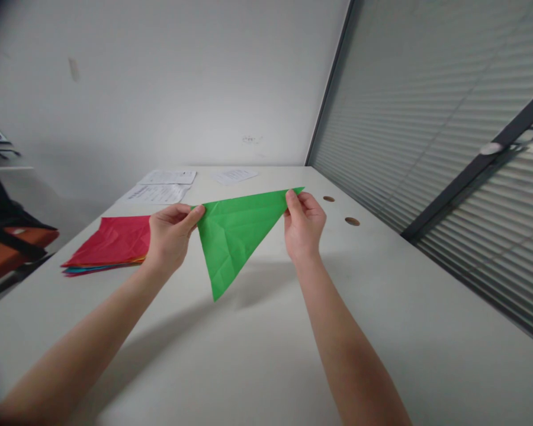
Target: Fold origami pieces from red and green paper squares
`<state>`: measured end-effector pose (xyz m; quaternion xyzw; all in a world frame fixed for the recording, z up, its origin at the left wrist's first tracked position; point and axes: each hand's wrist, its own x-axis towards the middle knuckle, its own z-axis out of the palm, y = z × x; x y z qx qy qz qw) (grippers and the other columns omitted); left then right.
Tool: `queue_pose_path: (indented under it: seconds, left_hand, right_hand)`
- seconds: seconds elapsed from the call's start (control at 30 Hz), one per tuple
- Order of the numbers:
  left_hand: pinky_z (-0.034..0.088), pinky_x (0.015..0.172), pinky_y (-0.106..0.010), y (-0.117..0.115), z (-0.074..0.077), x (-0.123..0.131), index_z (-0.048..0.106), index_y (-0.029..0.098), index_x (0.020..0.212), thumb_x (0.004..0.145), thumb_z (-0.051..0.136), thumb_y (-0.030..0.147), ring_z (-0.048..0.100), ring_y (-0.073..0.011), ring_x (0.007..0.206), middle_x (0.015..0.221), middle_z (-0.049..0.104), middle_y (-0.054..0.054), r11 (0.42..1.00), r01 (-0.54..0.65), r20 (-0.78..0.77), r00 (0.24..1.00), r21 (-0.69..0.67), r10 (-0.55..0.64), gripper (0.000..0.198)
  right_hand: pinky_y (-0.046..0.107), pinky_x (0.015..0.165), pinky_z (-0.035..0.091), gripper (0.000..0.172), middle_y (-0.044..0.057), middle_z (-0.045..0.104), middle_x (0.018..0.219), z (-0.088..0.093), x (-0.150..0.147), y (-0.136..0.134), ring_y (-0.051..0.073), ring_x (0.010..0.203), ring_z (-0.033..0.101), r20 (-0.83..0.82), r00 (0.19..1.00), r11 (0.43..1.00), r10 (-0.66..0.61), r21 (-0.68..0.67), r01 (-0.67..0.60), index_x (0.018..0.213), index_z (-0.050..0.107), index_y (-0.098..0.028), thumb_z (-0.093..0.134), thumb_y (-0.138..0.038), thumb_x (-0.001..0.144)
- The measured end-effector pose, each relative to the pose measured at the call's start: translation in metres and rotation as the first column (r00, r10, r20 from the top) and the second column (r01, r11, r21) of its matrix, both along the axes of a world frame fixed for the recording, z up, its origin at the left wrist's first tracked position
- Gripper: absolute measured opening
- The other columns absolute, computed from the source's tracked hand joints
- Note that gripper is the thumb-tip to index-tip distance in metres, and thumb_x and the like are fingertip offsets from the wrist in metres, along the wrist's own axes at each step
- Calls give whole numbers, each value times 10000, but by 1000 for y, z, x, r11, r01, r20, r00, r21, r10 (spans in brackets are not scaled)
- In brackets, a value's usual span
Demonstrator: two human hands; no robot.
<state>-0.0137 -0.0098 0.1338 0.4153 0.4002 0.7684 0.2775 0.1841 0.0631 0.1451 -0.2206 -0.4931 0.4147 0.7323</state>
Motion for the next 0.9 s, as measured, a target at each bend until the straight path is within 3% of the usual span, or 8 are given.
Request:
queue_pose_path:
  seconds: [0.1,0.27,0.37,0.5,0.9]
  left_hand:
    - [393,542,-213,1,-3,1,647,157,630,646,806,348,507,-83,556,598,603,14,999,-45,-100,994,15,46,249]
    - [427,557,-195,-4,-3,5,643,171,731,715,754,330,541,-97,610,654,598,16,992,-118,-234,964,40,124,195]
    - [428,546,-185,-5,-2,4,623,172,709,741,730,320,540,-94,608,655,598,16,982,-180,-295,937,56,188,185]
    - [343,464,-183,-2,-3,-1,590,161,633,719,745,304,461,-69,499,552,537,39,975,-214,-313,923,65,224,227]
    - [313,477,-202,-1,2,-2,584,152,589,653,788,319,430,-57,482,530,518,42,998,-68,-147,987,4,68,272]
  right_hand:
    - [314,640,510,361,-28,591,677,1,-3,-7,139,644,584,40,994,993,102,-69,-99,746,621,-231,783,-534,638]
    - [339,646,522,403,-17,660,690,-3,-10,-15,154,627,606,79,948,932,309,-221,-286,854,707,-237,857,-454,549]
    - [342,655,528,347,-14,672,669,-6,-13,-14,158,628,617,40,963,937,268,-243,-250,751,707,-225,875,-425,522]
    - [332,669,522,302,2,684,662,-5,-13,-12,157,635,621,64,981,959,183,-231,-164,651,702,-201,887,-391,506]
    - [345,649,521,319,23,698,662,-2,-9,-12,186,645,641,102,990,971,96,-229,-70,640,707,-188,882,-411,492]
